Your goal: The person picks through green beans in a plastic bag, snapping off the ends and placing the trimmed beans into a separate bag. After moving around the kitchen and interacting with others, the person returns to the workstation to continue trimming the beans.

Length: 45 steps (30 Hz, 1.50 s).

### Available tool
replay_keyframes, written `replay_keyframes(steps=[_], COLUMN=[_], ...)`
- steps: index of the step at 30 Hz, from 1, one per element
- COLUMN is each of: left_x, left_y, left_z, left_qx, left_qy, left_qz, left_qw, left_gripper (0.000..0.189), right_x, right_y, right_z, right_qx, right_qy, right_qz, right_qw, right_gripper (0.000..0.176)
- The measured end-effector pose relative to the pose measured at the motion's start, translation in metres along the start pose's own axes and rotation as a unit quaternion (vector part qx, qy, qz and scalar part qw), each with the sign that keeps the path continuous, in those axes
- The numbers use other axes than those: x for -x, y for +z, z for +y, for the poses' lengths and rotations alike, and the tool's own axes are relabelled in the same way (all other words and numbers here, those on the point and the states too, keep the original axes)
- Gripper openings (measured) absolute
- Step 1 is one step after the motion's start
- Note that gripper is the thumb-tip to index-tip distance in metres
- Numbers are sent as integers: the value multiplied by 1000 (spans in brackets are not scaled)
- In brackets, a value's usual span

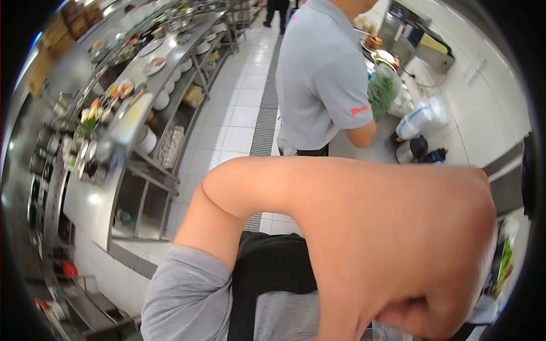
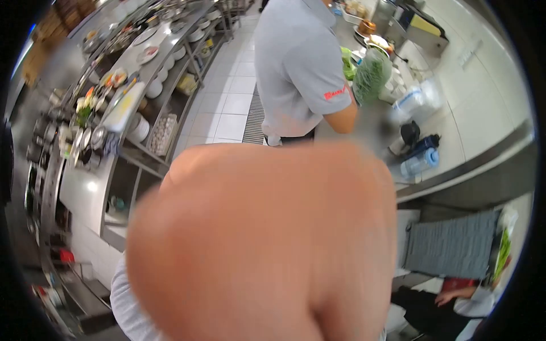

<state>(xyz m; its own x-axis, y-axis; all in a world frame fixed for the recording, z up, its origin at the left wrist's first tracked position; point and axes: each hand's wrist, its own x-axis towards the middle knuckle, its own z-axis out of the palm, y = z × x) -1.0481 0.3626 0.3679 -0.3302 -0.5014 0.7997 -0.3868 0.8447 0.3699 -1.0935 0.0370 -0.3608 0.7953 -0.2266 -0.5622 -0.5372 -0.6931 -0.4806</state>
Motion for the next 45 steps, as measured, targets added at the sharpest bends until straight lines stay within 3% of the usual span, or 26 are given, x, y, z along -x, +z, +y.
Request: replay_keyframes(steps=[7,13,18,20,22,25,28,29,32,33,35,38,39,42,45], left_x=[67,97,97,98,107,120,122,124,129,127,126,116,112,99,83], left_y=[-11,14,47,52,36,29,16,16,12,11,13,27,33,56,78], left_z=[6,10,11,13,32,45,29,33,36,34,28,11,4,-25,-56], left_qx=[173,339,429,419,433,439,434,424,404,400,392,384,382,386,382], left_qy=[100,155,144,124,112,76,66,62,54,60,59,49,42,16,-10], left_qz=[56,96,38,56,30,34,44,59,83,71,73,77,78,63,30], left_qw=[978,923,891,898,894,895,897,901,909,912,915,919,920,920,923], left_gripper=[54,56,69,78,80,80,81,82,83,83,85,87,88,89,89], right_x=[123,265,315,306,316,327,320,320,336,333,336,333,330,345,345], right_y=[110,237,332,333,299,281,285,289,289,281,260,237,230,216,240], right_z=[-10,-11,-32,-56,-114,-130,-93,-83,-43,-41,-35,-19,-10,16,62], right_qx=[-18,-67,-19,-5,-149,-253,-146,-39,-24,-152,-395,-234,-187,-264,-237], right_qy=[77,199,221,204,201,169,228,250,265,323,417,321,314,345,342], right_qz=[-12,-17,-59,3,161,231,89,28,8,11,13,101,92,105,132], right_qw=[997,978,973,979,955,924,959,967,964,934,818,912,926,894,900], right_gripper=[24,24,25,25,27,29,27,25,28,31,36,32,32,33,33])
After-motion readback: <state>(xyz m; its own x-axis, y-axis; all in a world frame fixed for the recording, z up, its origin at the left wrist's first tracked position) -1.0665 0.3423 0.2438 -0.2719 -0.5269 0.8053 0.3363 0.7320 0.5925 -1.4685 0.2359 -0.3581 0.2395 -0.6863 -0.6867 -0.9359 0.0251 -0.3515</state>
